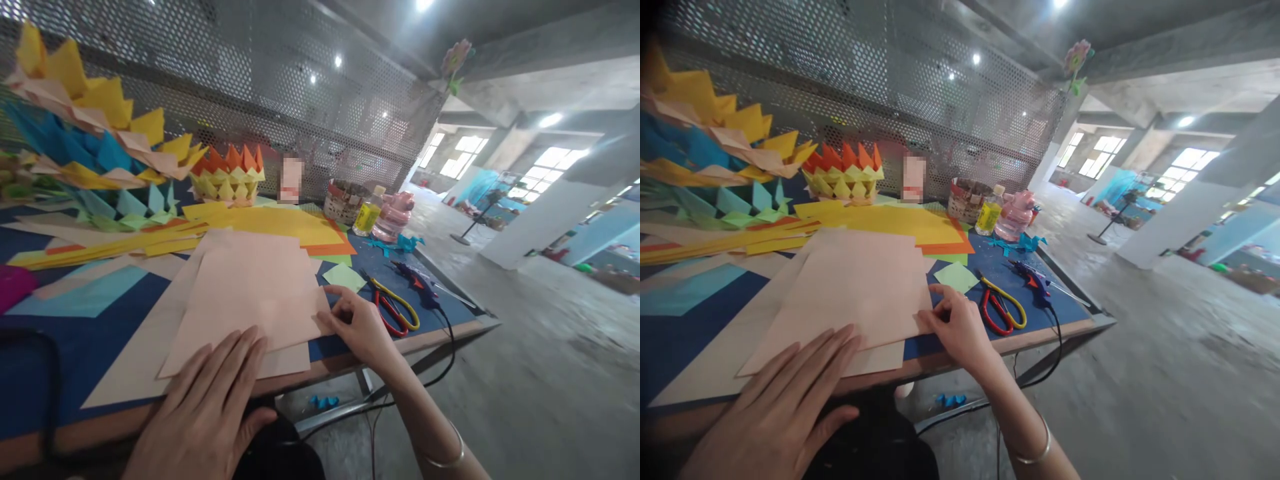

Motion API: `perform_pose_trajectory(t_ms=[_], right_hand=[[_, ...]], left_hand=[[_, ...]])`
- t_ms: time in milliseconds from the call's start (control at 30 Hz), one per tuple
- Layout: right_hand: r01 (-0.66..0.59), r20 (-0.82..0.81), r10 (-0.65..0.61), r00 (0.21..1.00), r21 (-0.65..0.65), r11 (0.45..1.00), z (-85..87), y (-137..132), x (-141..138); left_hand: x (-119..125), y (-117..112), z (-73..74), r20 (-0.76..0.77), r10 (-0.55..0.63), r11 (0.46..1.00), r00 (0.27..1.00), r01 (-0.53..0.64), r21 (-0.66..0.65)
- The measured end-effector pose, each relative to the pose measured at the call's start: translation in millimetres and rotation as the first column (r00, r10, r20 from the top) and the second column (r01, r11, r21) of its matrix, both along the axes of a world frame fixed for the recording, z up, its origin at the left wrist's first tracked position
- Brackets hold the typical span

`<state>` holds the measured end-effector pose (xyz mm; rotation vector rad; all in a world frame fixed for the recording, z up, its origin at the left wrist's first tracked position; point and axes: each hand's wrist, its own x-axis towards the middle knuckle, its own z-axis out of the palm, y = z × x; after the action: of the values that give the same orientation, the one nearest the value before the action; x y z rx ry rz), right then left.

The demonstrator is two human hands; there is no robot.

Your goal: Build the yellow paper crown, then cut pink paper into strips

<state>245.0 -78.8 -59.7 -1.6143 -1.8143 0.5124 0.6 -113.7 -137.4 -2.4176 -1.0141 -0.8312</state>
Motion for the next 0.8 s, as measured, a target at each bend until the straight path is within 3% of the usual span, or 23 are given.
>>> perform_pose_trajectory(t_ms=[433,800], right_hand=[[-0.013,0.201,-0.009,0.979,0.105,0.994,0.0,-8.0,-5.6],[-0.016,0.259,-0.024,0.966,0.15,0.989,-2.1,-10.0,-7.0]], left_hand=[[-0.5,0.0,-1.3,-0.004,0.013,1.0,1.0,-0.013,0.001],[1.5,1.2,1.6,-0.03,0.016,1.0,0.999,-0.016,0.002]])
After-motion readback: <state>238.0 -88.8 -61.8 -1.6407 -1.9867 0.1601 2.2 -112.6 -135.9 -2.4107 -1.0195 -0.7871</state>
